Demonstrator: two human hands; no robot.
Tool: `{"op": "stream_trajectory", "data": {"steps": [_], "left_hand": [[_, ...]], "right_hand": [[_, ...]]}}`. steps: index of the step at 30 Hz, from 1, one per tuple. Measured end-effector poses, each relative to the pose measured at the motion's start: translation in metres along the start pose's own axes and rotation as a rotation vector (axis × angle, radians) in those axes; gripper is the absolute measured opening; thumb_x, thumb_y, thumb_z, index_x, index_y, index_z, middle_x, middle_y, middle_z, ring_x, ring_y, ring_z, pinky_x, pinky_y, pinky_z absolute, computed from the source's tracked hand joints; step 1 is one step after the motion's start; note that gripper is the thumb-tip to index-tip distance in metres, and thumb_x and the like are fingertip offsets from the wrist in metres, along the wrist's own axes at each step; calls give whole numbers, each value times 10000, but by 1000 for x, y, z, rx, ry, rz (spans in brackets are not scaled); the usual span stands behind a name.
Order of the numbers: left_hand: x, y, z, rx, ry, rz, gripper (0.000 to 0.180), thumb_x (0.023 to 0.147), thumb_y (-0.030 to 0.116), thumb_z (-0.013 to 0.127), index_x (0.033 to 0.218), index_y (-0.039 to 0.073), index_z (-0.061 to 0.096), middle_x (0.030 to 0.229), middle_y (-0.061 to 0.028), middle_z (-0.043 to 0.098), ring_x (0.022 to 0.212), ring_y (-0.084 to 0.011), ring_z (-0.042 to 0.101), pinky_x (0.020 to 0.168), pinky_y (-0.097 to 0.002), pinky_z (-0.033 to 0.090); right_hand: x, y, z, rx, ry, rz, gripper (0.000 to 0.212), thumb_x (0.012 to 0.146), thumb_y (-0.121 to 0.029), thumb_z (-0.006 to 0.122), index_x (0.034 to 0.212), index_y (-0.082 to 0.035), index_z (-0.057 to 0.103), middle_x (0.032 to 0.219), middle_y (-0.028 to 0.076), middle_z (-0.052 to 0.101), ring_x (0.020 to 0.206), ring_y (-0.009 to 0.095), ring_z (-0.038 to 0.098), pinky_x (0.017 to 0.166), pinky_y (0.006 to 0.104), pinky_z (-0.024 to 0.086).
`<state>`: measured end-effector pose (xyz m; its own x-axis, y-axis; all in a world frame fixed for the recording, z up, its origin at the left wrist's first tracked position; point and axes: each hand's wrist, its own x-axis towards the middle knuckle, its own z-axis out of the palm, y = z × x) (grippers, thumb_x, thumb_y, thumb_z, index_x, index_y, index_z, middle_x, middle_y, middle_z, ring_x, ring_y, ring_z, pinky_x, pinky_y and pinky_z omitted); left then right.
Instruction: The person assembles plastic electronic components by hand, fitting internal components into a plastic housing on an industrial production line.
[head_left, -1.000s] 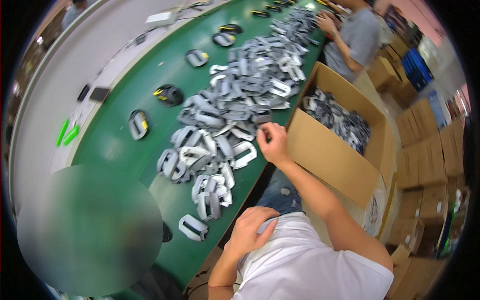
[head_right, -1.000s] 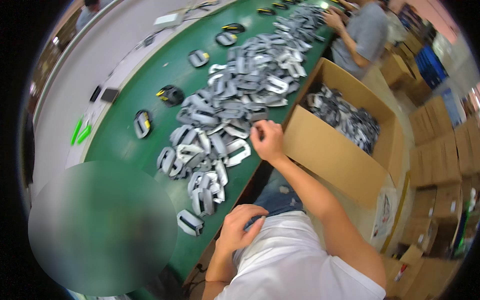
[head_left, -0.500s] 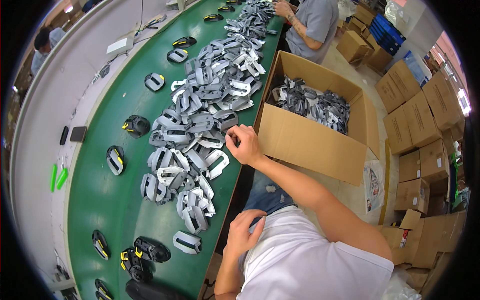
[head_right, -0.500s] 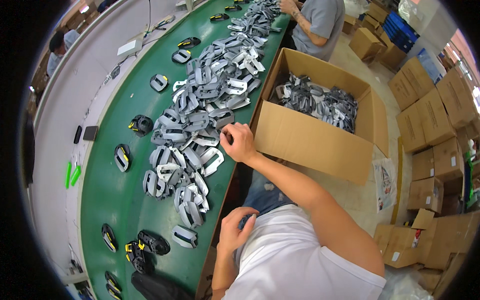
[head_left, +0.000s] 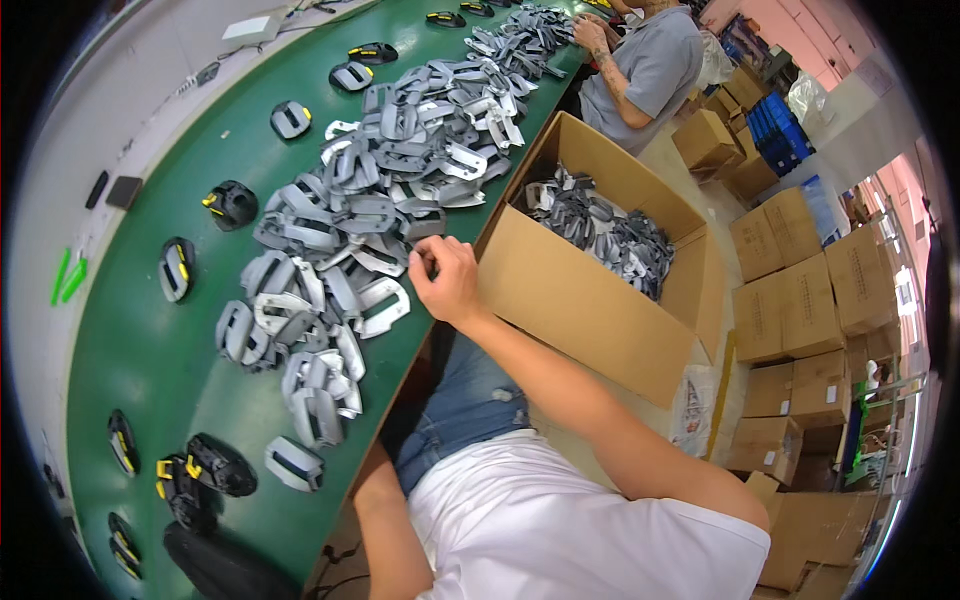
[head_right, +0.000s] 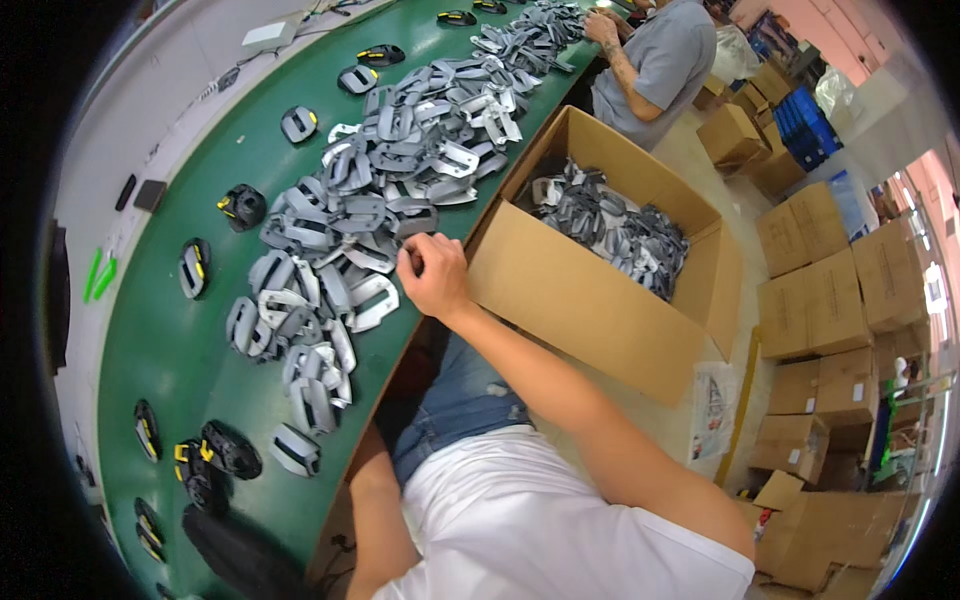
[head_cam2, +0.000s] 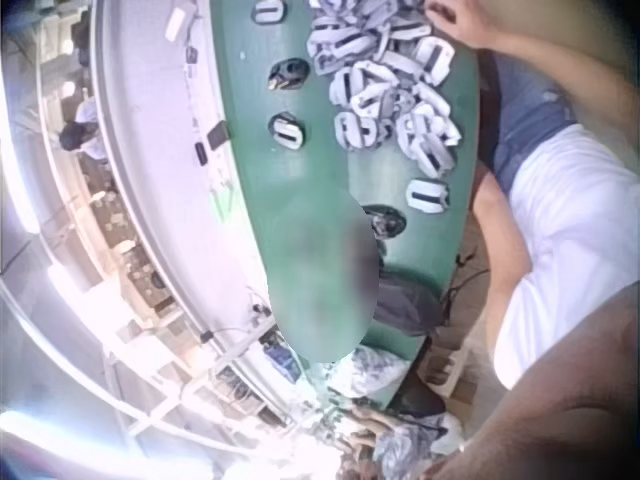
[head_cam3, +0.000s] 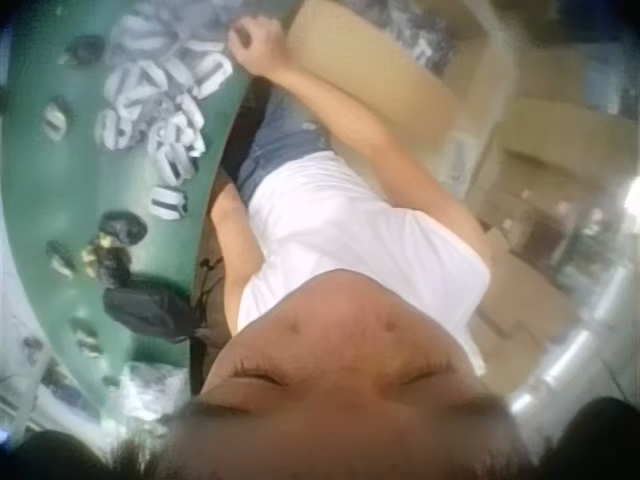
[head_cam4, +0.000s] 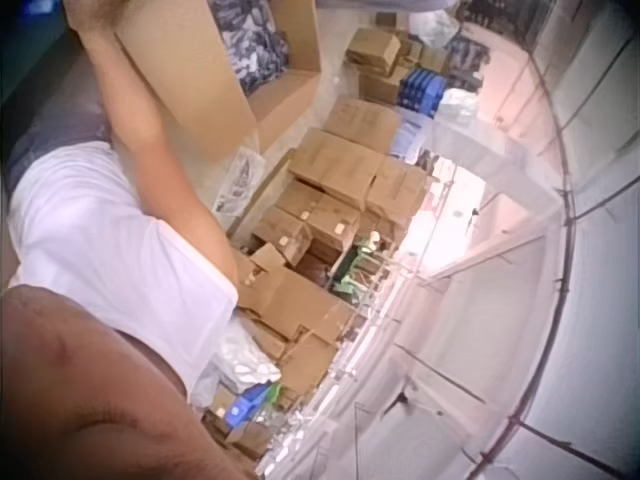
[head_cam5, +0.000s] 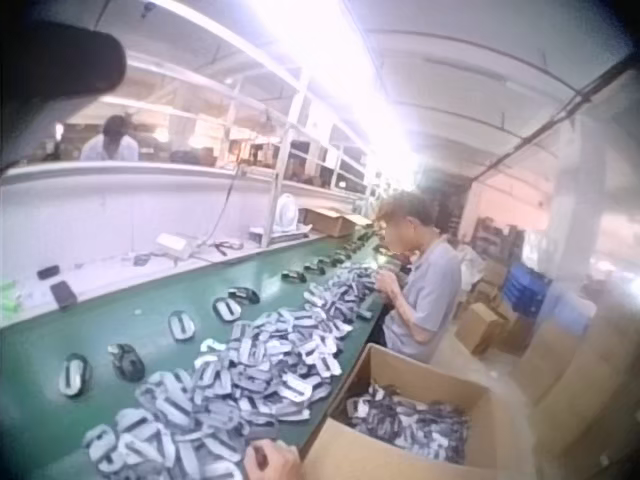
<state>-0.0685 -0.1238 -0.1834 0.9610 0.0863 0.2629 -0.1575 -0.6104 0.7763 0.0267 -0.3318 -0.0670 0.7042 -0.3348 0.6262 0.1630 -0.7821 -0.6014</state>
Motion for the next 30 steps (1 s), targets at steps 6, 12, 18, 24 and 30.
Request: {"op": "stream_trajectory", "data": {"steps": [6, 12, 18, 24, 30], "left_hand": [[-16, 29, 42, -32, -106, -6, 175, 841, 157, 551, 890, 14, 638, 809, -159, 624, 724, -325, 597, 693, -419, 473], [-21, 28, 59, -16, -190, -54, 178, 840, 161, 551, 891, 14, 637, 807, -162, 623, 724, -332, 596, 694, -425, 471], [-28, 39, 75, -29, -295, -54, 182, 838, 164, 552, 893, 14, 637, 805, -165, 623, 724, -339, 595, 694, -432, 469], [-7, 48, 85, 7, -359, 40, 185, 837, 168, 552, 895, 14, 637, 802, -168, 622, 724, -346, 593, 695, -438, 468], [19, 48, 83, 118, -435, 128, 189, 836, 171, 552, 897, 13, 637, 800, -171, 622, 724, -353, 592, 696, -444, 466]], "right_hand": [[-3, 9, -17, 138, -77, 58, 92, 771, -113, 626, 750, -64, 550, 613, 41, 536, 589, 230, 514, 594, 356, 373], [16, 60, -149, -111, 213, 322, 103, 833, -109, 587, 845, -9, 608, 707, 41, 594, 659, 101, 569, 615, 249, 455], [5, 265, -254, -233, -745, 1119, 357, 817, -175, 536, 1130, -8, 575, 993, 116, 644, 850, 200, 623, 729, 288, 474], [-24, 335, -223, -661, -1170, 591, 594, 720, -218, 582, 1226, 75, 479, 1251, 234, 515, 1152, 355, 508, 923, 389, 433], [-37, 334, -211, -796, -1391, 661, 841, 704, -382, 653, 1364, 17, 317, 1366, 222, 402, 1209, 362, 454, 981, 434, 395]]}}
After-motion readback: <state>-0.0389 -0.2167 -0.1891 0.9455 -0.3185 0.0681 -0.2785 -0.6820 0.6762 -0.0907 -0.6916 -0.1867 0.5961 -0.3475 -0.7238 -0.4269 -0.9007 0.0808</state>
